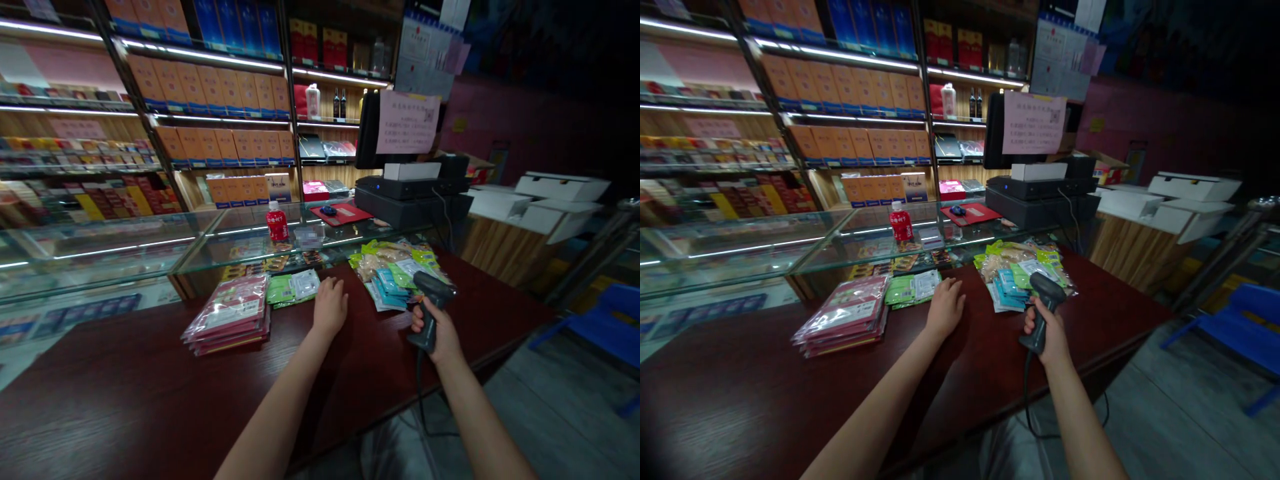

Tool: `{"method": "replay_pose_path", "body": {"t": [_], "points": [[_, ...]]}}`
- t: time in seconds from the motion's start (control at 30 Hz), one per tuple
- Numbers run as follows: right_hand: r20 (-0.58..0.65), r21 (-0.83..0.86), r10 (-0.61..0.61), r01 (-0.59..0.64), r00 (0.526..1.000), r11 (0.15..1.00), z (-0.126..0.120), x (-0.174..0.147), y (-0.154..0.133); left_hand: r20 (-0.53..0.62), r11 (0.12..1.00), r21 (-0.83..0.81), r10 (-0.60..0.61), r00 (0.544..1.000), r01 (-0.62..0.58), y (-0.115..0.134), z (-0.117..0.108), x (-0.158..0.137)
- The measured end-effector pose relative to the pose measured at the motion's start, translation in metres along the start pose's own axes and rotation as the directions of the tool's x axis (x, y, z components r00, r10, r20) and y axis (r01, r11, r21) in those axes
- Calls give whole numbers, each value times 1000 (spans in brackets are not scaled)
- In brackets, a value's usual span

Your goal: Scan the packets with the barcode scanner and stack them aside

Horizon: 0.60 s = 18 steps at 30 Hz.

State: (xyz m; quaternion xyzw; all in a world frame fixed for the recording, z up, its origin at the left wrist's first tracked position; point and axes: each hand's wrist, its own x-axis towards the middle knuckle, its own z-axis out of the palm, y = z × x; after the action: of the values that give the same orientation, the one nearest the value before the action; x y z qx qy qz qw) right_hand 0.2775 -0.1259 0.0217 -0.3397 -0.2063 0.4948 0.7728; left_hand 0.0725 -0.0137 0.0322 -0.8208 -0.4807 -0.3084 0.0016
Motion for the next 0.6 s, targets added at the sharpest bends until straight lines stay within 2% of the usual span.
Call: {"method": "replay_pose_path", "body": {"t": [0.1, 0.2, 0.4, 0.5, 0.6], "points": [[-22, 13, -21, 21, 1000, 1000, -4, 0, 0, 56, 993, -106, 50, 997, -44, 26, 11, 14], [-22, 28, -18, 18, 1000, 999, -4, 0, 1, 84, 985, -172, 25, 996, -10, 51, 23, 32], [-32, -9, -3, 3, 999, 1000, -3, 1, 1, 94, 969, -146, -187, 978, 199, 87, 43, 54], [-31, 0, -5, 5, 1000, 1000, -4, 2, 2, 98, 940, -135, -300, 949, 312, 96, 51, 53], [-27, -6, -5, 5, 1000, 1000, -3, 3, 2, 64, 922, -145, -355, 933, 360, 99, 56, 50]]}}
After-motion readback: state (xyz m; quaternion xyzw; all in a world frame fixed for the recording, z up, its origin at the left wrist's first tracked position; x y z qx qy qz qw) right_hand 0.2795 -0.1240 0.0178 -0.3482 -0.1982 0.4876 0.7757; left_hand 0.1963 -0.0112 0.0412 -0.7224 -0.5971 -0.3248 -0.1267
